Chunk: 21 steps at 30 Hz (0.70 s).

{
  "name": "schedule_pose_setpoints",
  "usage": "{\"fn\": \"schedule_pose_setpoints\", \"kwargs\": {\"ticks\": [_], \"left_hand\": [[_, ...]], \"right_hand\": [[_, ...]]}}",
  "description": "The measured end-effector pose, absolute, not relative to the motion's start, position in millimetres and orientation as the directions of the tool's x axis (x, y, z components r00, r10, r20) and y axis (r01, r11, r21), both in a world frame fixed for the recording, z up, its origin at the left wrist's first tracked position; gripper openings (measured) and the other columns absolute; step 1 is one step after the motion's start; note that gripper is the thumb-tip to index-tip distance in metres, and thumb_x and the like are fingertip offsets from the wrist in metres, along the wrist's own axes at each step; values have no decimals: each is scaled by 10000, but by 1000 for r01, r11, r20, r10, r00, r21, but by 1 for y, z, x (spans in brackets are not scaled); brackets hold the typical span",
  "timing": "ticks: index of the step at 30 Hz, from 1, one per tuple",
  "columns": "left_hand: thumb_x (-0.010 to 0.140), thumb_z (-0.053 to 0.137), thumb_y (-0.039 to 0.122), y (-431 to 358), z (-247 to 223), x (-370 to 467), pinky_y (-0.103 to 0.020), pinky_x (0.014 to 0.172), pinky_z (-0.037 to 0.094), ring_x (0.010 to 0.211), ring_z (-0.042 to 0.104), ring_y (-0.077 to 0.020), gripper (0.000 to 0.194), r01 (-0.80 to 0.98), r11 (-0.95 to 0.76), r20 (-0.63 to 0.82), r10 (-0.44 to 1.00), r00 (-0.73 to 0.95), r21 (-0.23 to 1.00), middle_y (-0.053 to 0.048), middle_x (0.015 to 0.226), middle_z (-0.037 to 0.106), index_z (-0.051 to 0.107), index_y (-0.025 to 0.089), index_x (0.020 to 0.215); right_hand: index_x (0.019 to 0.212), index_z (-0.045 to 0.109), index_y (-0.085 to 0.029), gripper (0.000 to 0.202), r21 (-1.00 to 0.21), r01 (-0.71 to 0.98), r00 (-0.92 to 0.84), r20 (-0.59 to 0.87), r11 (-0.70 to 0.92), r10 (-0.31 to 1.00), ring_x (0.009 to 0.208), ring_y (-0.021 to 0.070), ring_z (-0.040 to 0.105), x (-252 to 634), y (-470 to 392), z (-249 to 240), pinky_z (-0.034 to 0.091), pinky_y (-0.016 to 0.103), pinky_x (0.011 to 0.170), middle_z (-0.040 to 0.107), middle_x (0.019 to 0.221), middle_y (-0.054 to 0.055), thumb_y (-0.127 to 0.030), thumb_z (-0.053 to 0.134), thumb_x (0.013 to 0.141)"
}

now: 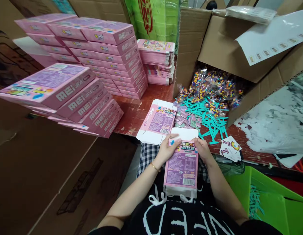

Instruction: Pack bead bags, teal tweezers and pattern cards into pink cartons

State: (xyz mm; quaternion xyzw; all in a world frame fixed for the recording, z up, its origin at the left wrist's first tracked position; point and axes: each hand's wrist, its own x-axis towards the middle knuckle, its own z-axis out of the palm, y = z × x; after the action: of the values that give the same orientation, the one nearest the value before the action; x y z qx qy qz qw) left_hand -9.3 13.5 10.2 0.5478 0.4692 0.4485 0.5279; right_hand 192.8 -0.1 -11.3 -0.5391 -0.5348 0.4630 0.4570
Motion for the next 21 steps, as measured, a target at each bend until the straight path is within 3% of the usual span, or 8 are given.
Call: {"fn": "schedule_pose_setpoints", "kwargs": {"ticks": [3,5,7,9,12,14,18,21], "left_hand": [[768,704,463,23,4,-4,-307,753,484,704,600,-155,343,71,0,-14,982,189,998,-10,716,604,573,162,666],[714,763,414,22,-2,-2,-301,782,473,780,607,-160,310,36,-60,56,994,98,998,-19,809,619,581,167,756],[649,818,359,18,-2,0,-309,831,469,872,618,-168,440,-12,-89,89,996,10,996,-29,914,637,564,184,962],[654,816,344,16,5,0,-315,843,469,869,622,-165,481,-19,-65,66,998,23,998,-23,903,643,542,189,1018],[773,716,358,18,25,-2,-320,851,465,848,620,-165,264,27,5,-9,988,153,1000,-33,876,656,609,174,930],[808,680,346,18,37,-4,-325,861,467,886,623,-176,222,15,20,-22,982,190,1000,-51,946,667,646,176,946],[828,666,341,9,41,-3,-364,945,454,1005,615,-200,167,-16,-103,104,981,162,995,-73,1050,650,658,182,880],[805,700,349,-2,29,1,-403,972,449,1028,614,-210,192,-31,-160,163,974,158,987,-84,1047,638,622,177,838]], "right_hand": [[720,698,-182,453,-986,161,73,53,41,996,808,218,628,190,3,-17,516,323,715,675,790,59,-610,595,823],[946,707,-201,360,-989,100,151,123,109,981,962,233,634,185,3,-17,518,343,822,688,953,67,-531,662,809],[1080,673,-218,361,-986,28,179,169,166,969,1004,231,638,181,0,-13,509,369,873,686,954,60,-473,671,824],[1008,707,-215,277,-980,50,119,200,195,973,934,218,646,181,-3,-3,506,368,856,681,867,51,-438,653,852],[847,751,-217,209,-974,137,29,185,179,982,835,192,626,186,-6,23,499,335,787,674,838,52,-401,653,863],[868,758,-231,163,-982,120,9,145,143,989,866,191,628,192,-6,39,497,329,801,692,891,50,-374,686,843],[904,762,-243,154,-1000,-22,-90,23,21,996,939,205,653,201,-4,50,510,340,834,729,988,45,-363,714,819],[866,769,-238,163,-1000,-12,-119,23,22,993,954,209,664,204,-5,44,508,362,877,742,972,48,-383,706,824]]}}
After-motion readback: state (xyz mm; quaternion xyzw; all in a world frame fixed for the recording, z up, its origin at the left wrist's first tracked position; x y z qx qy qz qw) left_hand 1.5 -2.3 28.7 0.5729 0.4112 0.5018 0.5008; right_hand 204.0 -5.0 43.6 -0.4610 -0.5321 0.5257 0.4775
